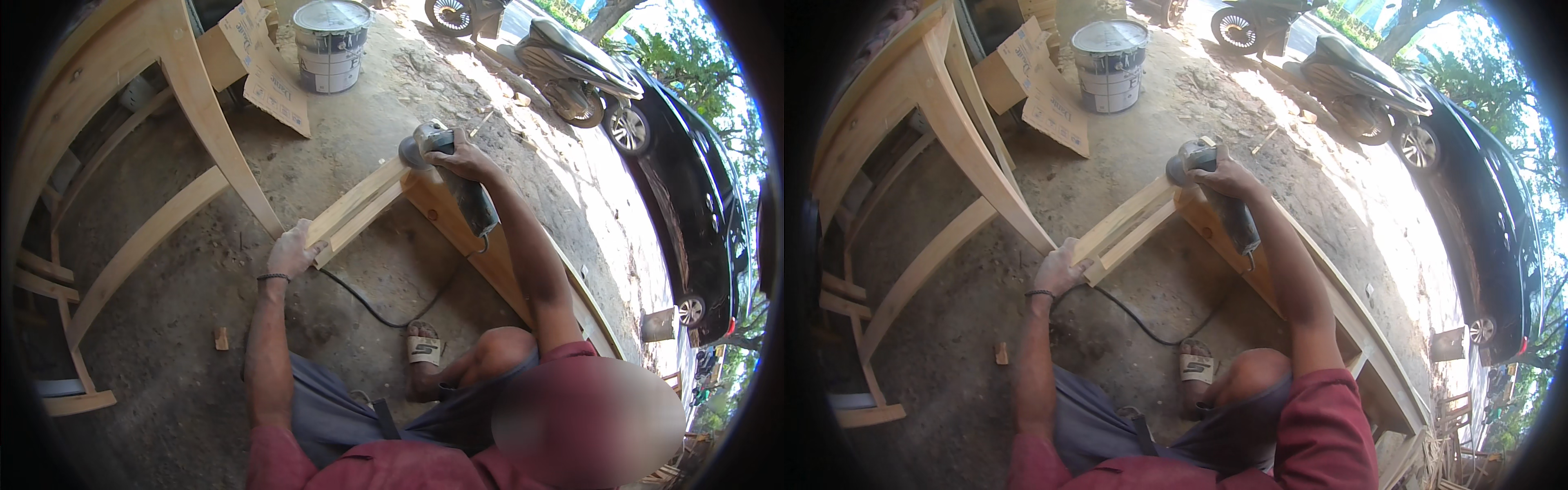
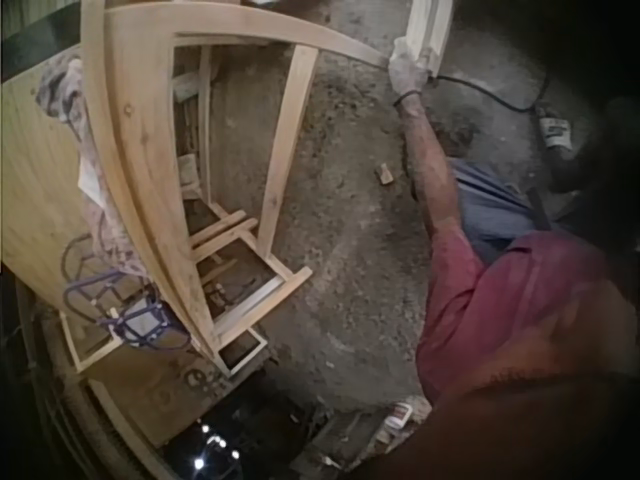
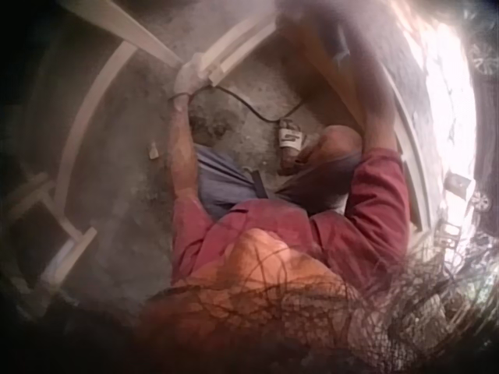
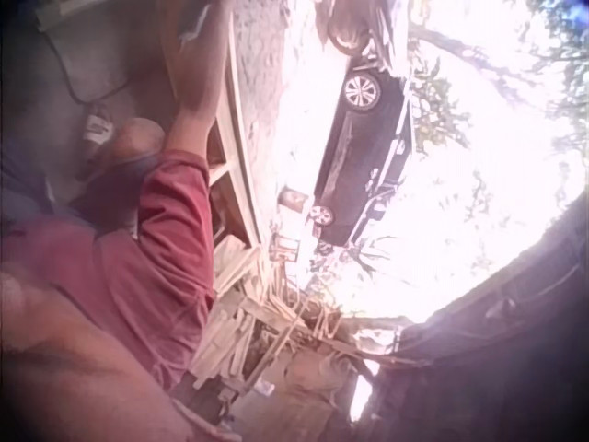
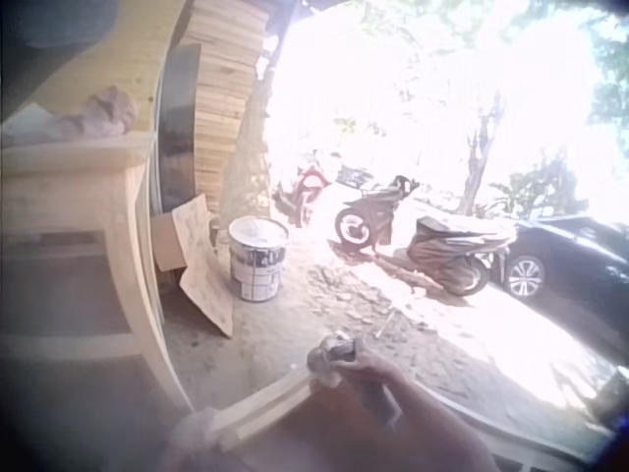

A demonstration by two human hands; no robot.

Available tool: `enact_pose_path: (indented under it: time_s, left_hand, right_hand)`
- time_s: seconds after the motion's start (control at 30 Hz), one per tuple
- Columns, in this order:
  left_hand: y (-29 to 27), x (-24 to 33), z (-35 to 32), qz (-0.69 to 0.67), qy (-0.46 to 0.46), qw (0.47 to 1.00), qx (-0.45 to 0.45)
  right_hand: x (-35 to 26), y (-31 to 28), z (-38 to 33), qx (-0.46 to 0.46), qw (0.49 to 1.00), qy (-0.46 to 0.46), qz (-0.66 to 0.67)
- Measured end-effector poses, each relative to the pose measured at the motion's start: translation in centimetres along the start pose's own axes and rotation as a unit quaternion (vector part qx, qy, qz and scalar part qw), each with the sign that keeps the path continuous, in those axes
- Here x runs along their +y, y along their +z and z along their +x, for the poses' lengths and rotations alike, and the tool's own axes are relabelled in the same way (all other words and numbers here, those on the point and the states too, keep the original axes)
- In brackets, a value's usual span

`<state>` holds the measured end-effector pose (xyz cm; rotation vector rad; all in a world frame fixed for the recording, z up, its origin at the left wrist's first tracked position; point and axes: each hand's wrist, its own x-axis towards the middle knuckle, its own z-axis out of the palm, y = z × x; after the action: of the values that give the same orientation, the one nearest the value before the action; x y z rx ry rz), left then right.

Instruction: The person uses a power sander to smooth the surfaces and edges of a wooden table frame, moving the tool across various parts of the structure before picking it up and turning it around.

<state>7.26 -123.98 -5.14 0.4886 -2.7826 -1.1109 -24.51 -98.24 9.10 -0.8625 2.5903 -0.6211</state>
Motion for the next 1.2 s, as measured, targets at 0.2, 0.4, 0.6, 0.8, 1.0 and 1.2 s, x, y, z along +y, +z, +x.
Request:
enact_pose_path:
  time_s: [0.2, 0.4, 0.6, 0.8, 1.0, 1.2]
  left_hand:
    - [0.3, 0.1, 0.3, -0.009, -0.012, 1.0, -0.007]
    - [-0.3, -0.3, 0.2, -0.045, -0.05, 0.998, -0.015]
    - [-0.6, 0.2, 0.5, -0.034, -0.081, 0.995, -0.035]
    - [-1.1, 0.6, 0.5, -0.03, -0.082, 0.995, -0.043]
    - [-1.1, 0.4, 0.4, -0.039, -0.075, 0.996, -0.042]
    - [-0.7, 0.2, 0.4, -0.053, -0.058, 0.996, -0.031]
  right_hand:
    - [-2.6, 2.4, -1.1, -0.031, 0.999, -0.006, -0.036]
    - [-7.8, 5.5, -4.9, -0.065, 0.996, -0.036, -0.05]
    - [-10.1, 7.8, -7.5, -0.111, 0.988, -0.081, -0.075]
    - [-7.0, 4.6, -4.5, -0.055, 0.996, -0.025, -0.058]
    - [-2.3, 2.2, -1.7, -0.02, 0.999, 0.013, -0.035]
    - [-0.1, -0.2, -0.4, -0.009, 1.0, 0.015, -0.005]
